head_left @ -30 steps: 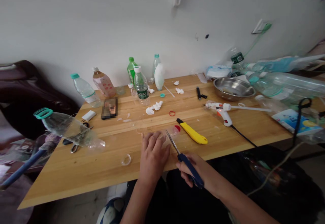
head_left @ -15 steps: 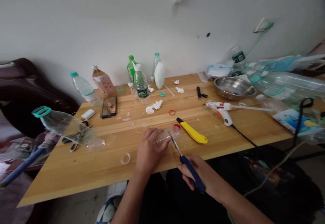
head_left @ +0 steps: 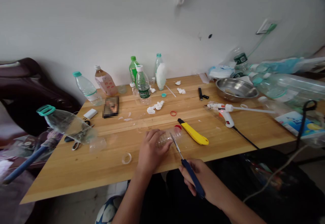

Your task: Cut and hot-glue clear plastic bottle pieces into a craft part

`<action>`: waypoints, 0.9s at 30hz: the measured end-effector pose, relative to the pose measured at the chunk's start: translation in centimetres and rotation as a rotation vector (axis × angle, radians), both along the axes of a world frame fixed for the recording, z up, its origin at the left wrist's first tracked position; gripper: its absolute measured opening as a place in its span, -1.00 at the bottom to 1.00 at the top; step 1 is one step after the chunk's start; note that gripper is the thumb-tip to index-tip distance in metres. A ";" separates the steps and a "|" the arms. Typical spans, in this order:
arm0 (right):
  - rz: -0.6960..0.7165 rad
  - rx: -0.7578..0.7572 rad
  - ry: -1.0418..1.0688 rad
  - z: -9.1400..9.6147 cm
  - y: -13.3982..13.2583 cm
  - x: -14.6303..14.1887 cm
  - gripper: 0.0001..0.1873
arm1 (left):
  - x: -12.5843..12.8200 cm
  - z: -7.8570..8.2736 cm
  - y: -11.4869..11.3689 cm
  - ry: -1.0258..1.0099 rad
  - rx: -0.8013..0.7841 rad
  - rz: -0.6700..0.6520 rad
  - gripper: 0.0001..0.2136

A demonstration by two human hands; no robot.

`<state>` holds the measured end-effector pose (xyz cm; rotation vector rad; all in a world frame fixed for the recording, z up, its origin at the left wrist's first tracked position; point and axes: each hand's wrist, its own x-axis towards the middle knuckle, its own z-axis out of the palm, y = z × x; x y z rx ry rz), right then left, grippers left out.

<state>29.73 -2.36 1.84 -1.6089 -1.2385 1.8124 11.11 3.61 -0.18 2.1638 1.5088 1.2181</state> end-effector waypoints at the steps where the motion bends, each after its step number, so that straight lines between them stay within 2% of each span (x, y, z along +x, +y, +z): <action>1: 0.001 -0.002 0.000 0.0 0.0 0.0 -0.62 | 0.0 0.0 0.0 0.002 0.008 -0.002 -0.74; 11: -0.010 -0.040 -0.003 -0.1 -0.5 0.0 -0.68 | -0.1 -0.1 -0.2 0.039 0.034 -0.013 -0.73; 19: -0.020 -0.042 -0.005 0.0 -1.0 0.2 -0.69 | -0.1 -0.5 -0.4 0.084 0.121 -0.019 -0.71; 27: 0.111 0.024 0.005 -0.3 -1.8 1.1 -0.54 | -0.3 -0.2 -0.8 0.082 0.205 -0.065 -0.69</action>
